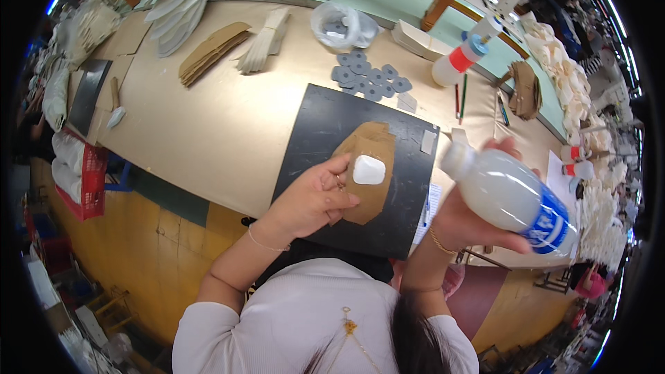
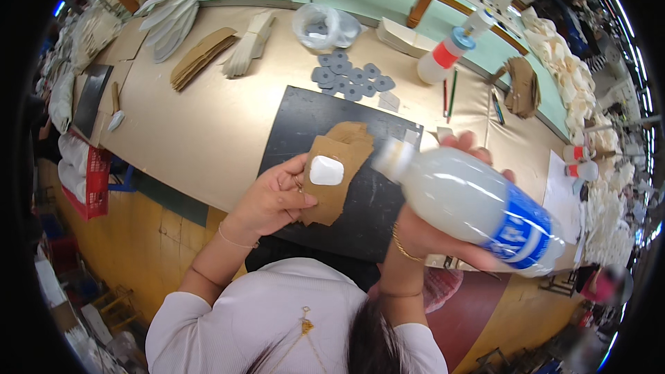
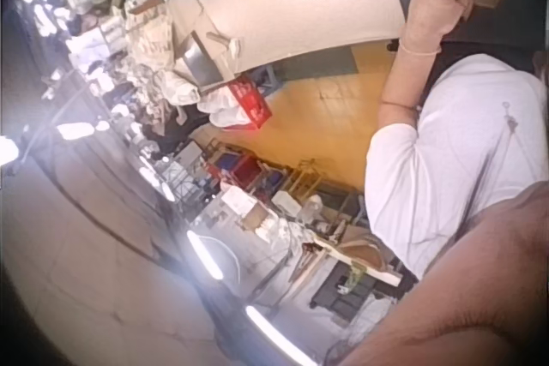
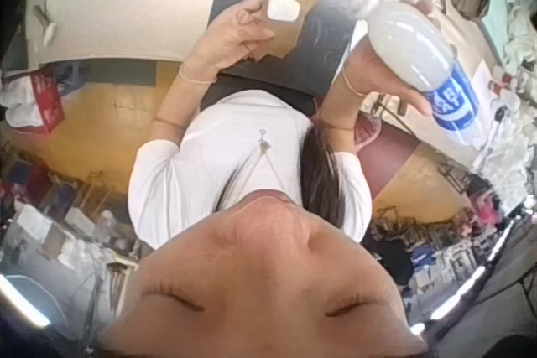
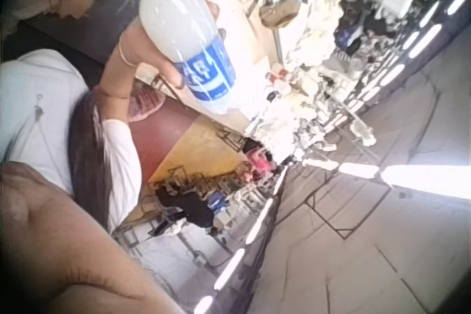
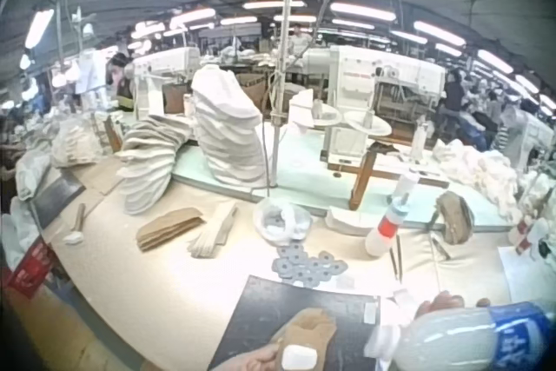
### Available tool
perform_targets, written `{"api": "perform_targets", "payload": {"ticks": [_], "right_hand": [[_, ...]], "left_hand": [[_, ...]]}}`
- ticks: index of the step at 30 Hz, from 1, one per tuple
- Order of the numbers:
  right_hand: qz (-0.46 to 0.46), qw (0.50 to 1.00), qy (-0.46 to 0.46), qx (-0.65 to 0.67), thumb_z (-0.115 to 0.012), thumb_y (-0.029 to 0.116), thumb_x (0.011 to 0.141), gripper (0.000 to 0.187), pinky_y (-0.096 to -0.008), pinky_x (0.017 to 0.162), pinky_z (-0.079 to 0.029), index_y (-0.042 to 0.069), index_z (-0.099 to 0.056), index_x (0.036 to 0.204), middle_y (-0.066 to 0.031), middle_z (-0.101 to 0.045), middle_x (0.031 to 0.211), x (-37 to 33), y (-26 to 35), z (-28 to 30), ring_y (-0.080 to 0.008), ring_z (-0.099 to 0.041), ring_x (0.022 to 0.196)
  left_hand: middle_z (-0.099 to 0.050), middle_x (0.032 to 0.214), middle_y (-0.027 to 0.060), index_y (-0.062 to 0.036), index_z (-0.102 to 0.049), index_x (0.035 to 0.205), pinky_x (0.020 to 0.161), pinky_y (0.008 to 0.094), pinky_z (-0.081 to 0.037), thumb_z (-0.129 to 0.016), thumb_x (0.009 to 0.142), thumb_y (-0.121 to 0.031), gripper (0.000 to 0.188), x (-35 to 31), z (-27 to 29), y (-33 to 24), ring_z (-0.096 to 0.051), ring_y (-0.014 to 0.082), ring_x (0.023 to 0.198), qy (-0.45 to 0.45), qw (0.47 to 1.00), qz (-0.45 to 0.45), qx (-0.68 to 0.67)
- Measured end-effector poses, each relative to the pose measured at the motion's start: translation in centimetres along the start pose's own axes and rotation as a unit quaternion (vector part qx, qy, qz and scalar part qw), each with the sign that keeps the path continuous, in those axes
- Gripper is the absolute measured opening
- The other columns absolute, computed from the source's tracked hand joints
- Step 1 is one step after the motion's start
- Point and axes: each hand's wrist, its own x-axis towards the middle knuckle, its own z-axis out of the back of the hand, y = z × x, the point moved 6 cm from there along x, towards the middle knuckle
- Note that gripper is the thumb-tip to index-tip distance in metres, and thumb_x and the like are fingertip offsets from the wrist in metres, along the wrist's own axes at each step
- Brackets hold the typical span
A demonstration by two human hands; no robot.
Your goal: The person repeatedly picks up small gray circular inserts and places them into cutouts on brown cardboard shoe parts. They stack the completed parts and occasionally apply liquid from a plastic bottle onto the inserts. The work is performed at a table in a factory setting with sewing machines and fabric visible in the background.
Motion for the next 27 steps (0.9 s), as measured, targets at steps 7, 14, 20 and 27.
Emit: {"api": "perform_targets", "payload": {"ticks": [7, 14, 20, 27], "right_hand": [[-0.120, 0.975, 0.048, 0.179, -0.069, 0.074, 0.076, 0.105, -0.0524, 0.117, -0.034, 0.000, -0.039, 0.143, -0.0265, -0.048, 0.136, 1.9, 0.6, 3.4, -0.0385, -0.050, 0.128], [-0.192, 0.973, 0.048, 0.117, -0.063, 0.079, 0.077, 0.106, -0.0529, 0.113, -0.040, 0.004, -0.034, 0.147, -0.0216, -0.050, 0.138, 0.1, -1.6, 4.3, -0.0421, -0.049, 0.132], [-0.191, 0.970, 0.106, 0.109, -0.056, 0.083, 0.077, 0.105, -0.0614, 0.107, -0.043, 0.012, -0.030, 0.151, -0.0198, -0.052, 0.135, -1.5, -3.1, 3.2, -0.0444, -0.053, 0.128], [-0.209, 0.971, 0.087, 0.079, -0.051, 0.085, 0.079, 0.103, -0.0597, 0.102, -0.050, 0.012, -0.030, 0.148, -0.0187, -0.054, 0.131, -2.0, -3.3, 3.1, -0.0445, -0.057, 0.123]], "left_hand": [[-0.061, 0.128, 0.0116, -0.0022, -0.038, 0.151, 0.097, 0.0312, -0.052, -0.063, 0.082, 0.011, 0.075, -5.7, 12.8, -10.0, -0.063, 0.0197, 0.115, -0.093, 0.966, -0.183, 0.159], [-0.058, 0.128, 0.0114, -0.0095, -0.045, 0.149, 0.087, 0.0296, -0.051, -0.055, 0.081, 0.012, 0.072, -17.5, 33.0, -15.5, -0.061, 0.0198, 0.105, -0.463, 0.819, -0.055, 0.334], [-0.063, 0.117, 0.0134, -0.0087, -0.052, 0.141, 0.091, 0.0327, -0.049, -0.063, 0.090, -0.006, 0.052, -14.5, 23.6, -14.4, -0.059, 0.0211, 0.104, -0.549, 0.323, -0.037, 0.770], [-0.059, 0.100, 0.0140, -0.0050, -0.062, 0.101, 0.082, 0.0423, -0.048, -0.076, 0.084, -0.019, 0.026, -1.3, 3.8, -0.2, -0.058, 0.0340, 0.095, -0.136, 0.740, -0.196, 0.629]]}}
